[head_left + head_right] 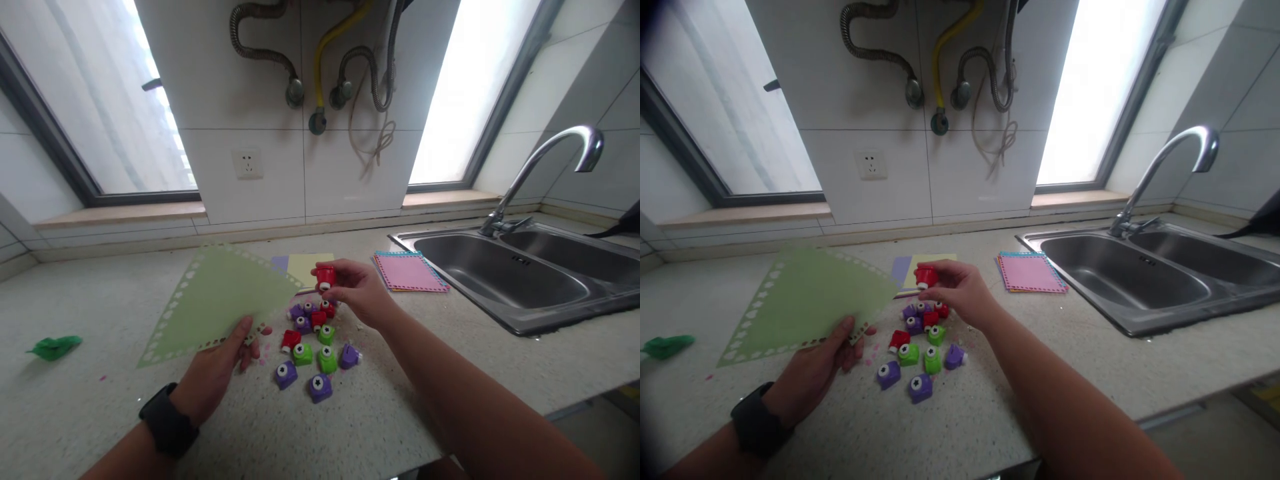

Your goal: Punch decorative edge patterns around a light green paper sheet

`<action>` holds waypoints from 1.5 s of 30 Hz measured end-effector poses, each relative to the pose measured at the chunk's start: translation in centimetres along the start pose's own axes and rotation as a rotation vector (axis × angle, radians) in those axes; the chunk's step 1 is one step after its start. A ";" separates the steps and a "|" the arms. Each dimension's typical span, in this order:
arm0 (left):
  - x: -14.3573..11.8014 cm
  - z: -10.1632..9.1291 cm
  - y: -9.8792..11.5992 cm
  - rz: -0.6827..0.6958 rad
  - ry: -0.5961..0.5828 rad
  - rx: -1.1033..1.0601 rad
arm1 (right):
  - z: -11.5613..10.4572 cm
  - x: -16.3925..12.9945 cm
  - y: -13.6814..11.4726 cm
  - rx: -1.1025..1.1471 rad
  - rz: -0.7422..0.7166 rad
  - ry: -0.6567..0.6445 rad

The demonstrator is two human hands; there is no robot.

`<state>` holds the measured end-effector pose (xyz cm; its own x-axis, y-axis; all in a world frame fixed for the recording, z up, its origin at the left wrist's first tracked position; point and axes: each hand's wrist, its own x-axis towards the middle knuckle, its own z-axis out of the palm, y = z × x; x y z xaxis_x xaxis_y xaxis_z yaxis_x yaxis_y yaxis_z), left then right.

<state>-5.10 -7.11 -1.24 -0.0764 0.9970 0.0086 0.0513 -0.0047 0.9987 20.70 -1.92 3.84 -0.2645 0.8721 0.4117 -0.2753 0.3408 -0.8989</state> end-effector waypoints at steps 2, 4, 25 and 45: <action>0.0 0.0 -0.1 -0.009 -0.046 -0.013 | 0.4 -0.1 0.0 -0.026 0.027 -0.024; 0.0 -0.1 -0.2 -0.015 -0.074 -0.017 | 0.7 -0.2 0.1 -0.038 0.046 -0.045; -0.1 -0.4 0.2 0.007 -0.139 0.133 | 1.6 -0.4 1.1 -0.052 0.094 -0.122; -0.9 0.2 1.4 -0.018 -0.211 0.123 | 3.4 -0.8 2.0 -0.020 0.331 -0.209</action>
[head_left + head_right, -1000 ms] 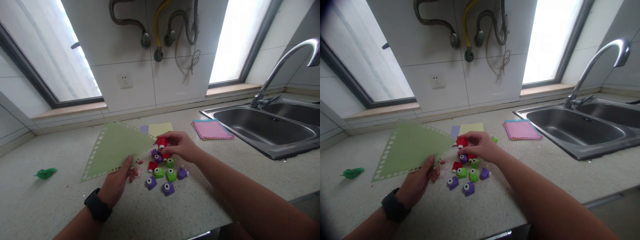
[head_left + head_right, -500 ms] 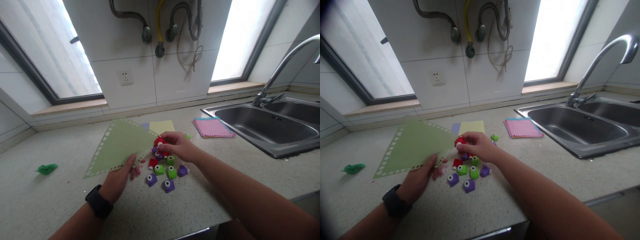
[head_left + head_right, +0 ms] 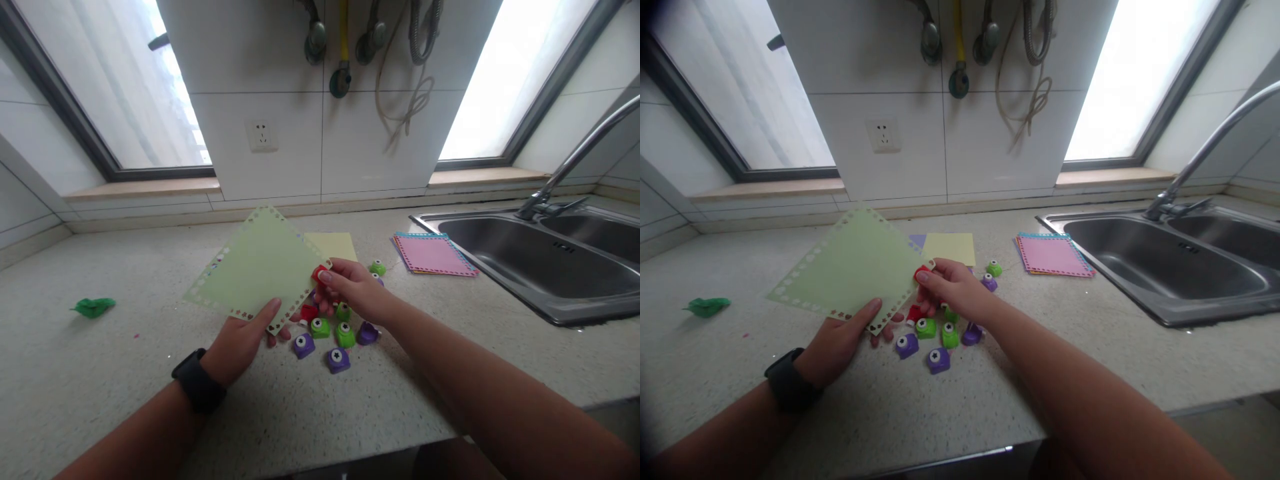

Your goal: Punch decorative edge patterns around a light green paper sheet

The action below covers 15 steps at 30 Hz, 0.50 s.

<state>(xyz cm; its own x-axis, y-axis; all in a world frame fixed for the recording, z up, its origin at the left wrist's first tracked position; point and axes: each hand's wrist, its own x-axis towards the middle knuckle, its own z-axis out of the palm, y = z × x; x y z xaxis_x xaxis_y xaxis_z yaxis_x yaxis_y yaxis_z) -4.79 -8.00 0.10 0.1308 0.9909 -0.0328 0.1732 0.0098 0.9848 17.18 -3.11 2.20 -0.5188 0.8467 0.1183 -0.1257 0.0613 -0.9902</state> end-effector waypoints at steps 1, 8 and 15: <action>0.0 0.1 0.2 -0.001 0.004 -0.011 | 0.0 0.1 0.2 0.027 0.008 0.005; 0.2 0.3 0.4 -0.001 0.020 -0.084 | 0.3 0.5 0.9 0.103 0.072 0.018; 0.3 0.2 -0.2 0.005 0.001 -0.071 | 0.8 0.5 1.0 0.050 0.051 0.006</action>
<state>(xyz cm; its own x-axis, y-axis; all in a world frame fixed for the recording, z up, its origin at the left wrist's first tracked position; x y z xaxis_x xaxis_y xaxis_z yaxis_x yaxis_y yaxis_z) -4.59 -7.77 -0.18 0.1308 0.9910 -0.0280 0.1032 0.0145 0.9946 16.07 -3.04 1.33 -0.5209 0.8510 0.0670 -0.1415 -0.0087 -0.9899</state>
